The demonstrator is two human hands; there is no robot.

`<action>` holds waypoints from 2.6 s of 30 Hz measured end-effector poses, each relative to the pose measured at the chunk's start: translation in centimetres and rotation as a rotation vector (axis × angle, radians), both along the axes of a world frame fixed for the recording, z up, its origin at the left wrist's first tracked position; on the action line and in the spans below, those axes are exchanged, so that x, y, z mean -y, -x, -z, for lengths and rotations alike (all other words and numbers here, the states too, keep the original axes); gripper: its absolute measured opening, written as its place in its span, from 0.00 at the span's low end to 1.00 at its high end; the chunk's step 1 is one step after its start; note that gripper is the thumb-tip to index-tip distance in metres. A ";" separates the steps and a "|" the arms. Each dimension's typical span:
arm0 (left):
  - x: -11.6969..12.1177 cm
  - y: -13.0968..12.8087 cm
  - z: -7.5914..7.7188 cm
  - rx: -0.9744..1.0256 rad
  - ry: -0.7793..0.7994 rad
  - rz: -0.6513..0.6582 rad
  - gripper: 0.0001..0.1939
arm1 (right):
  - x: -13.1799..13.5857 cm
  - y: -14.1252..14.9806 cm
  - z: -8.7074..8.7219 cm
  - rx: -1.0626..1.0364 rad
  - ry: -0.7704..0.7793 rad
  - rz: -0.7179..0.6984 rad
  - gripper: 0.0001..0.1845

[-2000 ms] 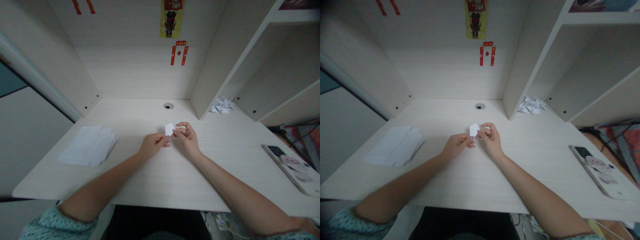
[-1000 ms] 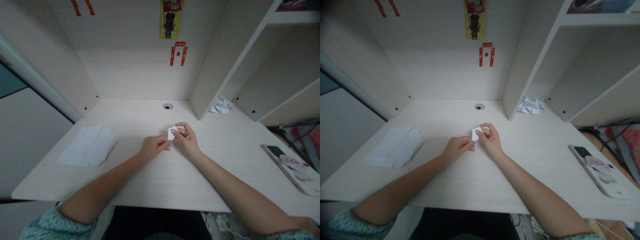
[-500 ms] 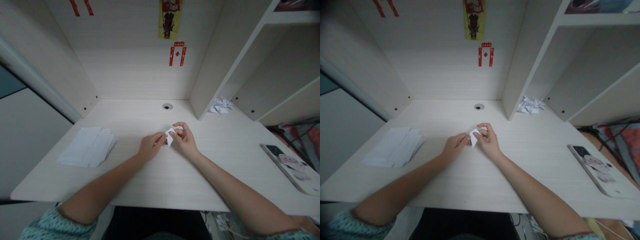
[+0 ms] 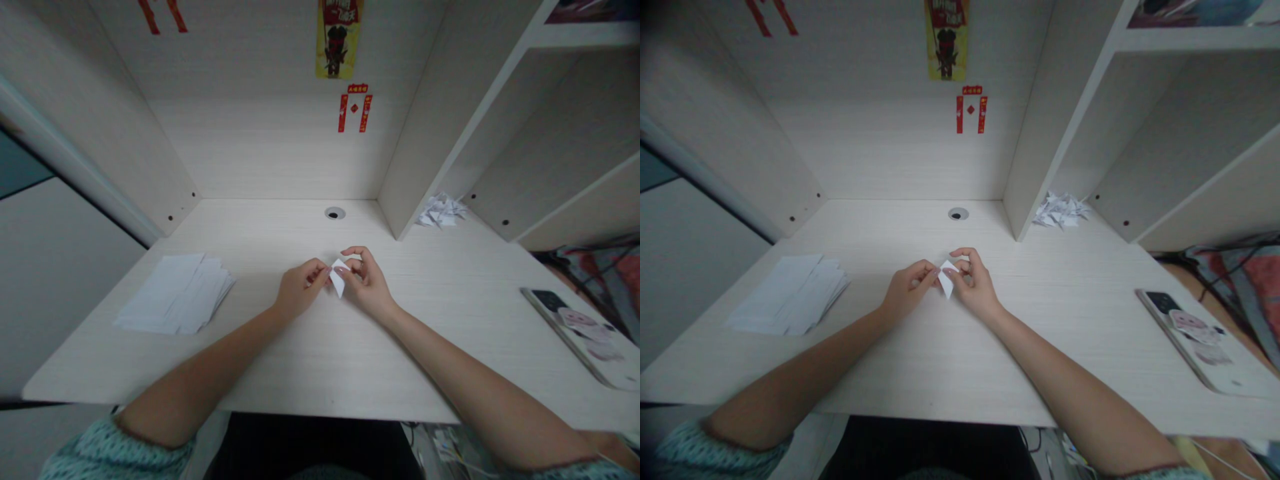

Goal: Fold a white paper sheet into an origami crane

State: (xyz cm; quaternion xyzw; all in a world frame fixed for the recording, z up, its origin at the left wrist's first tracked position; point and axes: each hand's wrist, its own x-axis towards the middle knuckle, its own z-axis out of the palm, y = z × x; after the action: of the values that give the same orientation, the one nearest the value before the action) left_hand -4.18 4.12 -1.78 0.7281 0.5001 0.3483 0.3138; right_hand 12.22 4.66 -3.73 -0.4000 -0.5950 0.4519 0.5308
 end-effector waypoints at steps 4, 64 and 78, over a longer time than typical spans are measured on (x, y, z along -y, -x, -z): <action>0.1 -0.1 -0.2 0.005 -0.055 -0.041 0.13 | -0.1 0.2 -0.1 -0.101 0.081 -0.034 0.23; -0.1 -0.1 0.3 -0.018 -0.161 -0.085 0.16 | 0.1 -0.6 0.1 0.432 -0.201 0.150 0.19; -0.5 0.0 0.6 0.067 -0.069 -0.109 0.18 | -0.4 -0.4 0.5 0.175 -0.077 0.088 0.16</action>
State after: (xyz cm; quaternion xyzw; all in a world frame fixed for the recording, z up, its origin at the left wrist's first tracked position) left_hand -4.20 4.66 -2.39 0.6982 0.5160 0.4058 0.2857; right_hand 12.60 5.09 -4.25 -0.4430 -0.6380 0.3680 0.5111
